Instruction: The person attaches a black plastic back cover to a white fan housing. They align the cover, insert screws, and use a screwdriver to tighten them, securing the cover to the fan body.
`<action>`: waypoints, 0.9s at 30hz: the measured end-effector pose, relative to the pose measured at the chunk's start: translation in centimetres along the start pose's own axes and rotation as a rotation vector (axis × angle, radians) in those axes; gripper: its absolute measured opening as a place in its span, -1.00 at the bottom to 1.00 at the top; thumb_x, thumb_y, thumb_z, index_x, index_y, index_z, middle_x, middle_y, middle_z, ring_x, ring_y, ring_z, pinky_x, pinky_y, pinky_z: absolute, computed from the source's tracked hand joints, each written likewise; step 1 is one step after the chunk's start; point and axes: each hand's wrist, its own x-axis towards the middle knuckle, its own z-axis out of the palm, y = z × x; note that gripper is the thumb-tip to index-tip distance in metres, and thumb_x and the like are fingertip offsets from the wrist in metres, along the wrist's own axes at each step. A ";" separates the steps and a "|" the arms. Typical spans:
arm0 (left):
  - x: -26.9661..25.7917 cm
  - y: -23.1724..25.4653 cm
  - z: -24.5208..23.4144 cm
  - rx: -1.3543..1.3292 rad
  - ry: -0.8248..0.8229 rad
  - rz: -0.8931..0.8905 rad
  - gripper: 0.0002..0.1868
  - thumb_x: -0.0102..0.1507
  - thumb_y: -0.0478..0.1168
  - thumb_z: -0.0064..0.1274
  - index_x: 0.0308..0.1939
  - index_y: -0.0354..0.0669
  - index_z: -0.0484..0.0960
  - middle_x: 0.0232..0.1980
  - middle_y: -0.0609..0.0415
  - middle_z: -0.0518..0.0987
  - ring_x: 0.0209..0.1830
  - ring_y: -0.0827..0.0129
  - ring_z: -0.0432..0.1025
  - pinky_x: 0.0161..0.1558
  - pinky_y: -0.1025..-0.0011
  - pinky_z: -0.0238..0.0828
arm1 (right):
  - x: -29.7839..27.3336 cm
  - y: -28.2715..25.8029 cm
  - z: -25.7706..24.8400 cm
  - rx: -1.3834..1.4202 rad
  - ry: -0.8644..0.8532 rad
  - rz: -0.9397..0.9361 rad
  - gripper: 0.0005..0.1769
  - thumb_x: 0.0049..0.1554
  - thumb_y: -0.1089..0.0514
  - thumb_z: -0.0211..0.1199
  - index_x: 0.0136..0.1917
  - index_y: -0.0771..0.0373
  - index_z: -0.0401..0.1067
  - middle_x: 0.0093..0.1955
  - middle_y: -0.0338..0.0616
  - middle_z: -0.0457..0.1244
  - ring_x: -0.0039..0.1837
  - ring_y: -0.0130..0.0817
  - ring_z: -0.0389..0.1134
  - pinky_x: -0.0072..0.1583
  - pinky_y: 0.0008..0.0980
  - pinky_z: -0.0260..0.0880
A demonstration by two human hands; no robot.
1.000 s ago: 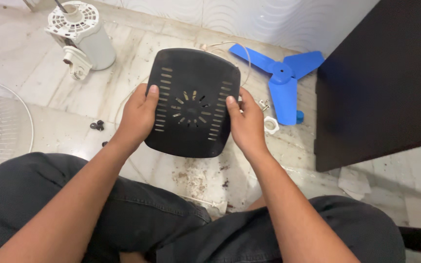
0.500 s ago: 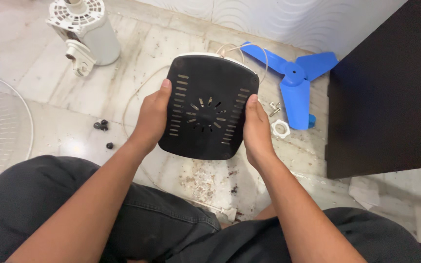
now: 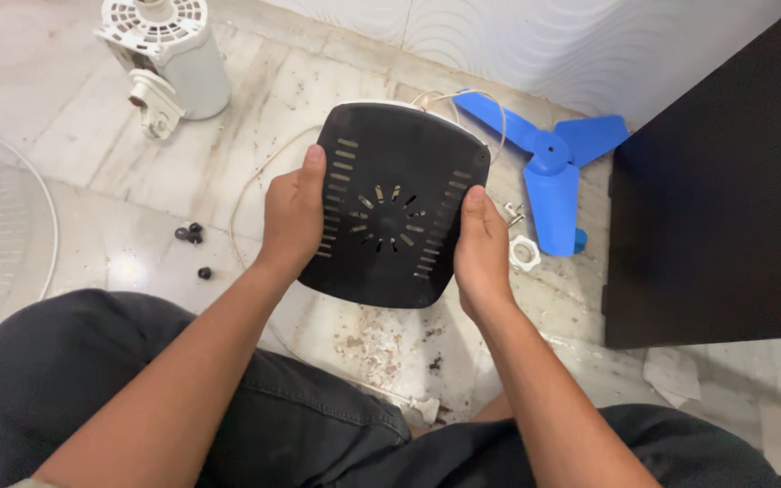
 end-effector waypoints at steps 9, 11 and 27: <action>-0.8 0.7 0.7 0.105 0.064 -0.008 -0.29 0.40 0.24 -0.21 -0.47 -0.37 0.56 -0.58 -0.06 0.49 -0.54 0.36 0.36 -0.38 0.25 0.31 | 0.2 -1.3 1.6 -0.284 0.334 -0.139 -0.58 0.27 0.14 0.13 0.35 0.31 0.25 0.18 -0.06 0.33 0.12 -0.32 0.41 0.14 -0.32 0.40; -0.8 1.1 0.5 0.068 0.072 0.013 -0.35 0.39 0.21 -0.18 -0.42 -0.32 0.61 -0.58 -0.05 0.52 -0.54 0.36 0.39 -0.39 0.26 0.33 | -0.2 -2.1 2.0 -0.338 0.353 -0.203 -0.53 0.24 0.20 0.21 0.37 0.33 0.22 0.23 -0.02 0.31 0.17 -0.26 0.41 0.17 -0.29 0.41; 0.2 -0.5 -0.5 -0.725 0.093 0.152 -0.65 0.39 -0.15 0.12 -0.24 -0.40 0.38 -0.30 -0.34 0.36 -0.37 0.04 0.24 -0.27 0.17 0.25 | -3.3 -8.1 20.0 -0.554 -0.138 -0.737 -0.88 0.10 0.37 0.28 -0.06 0.32 0.56 -0.04 -0.01 0.41 0.00 -0.09 0.47 0.07 -0.30 0.46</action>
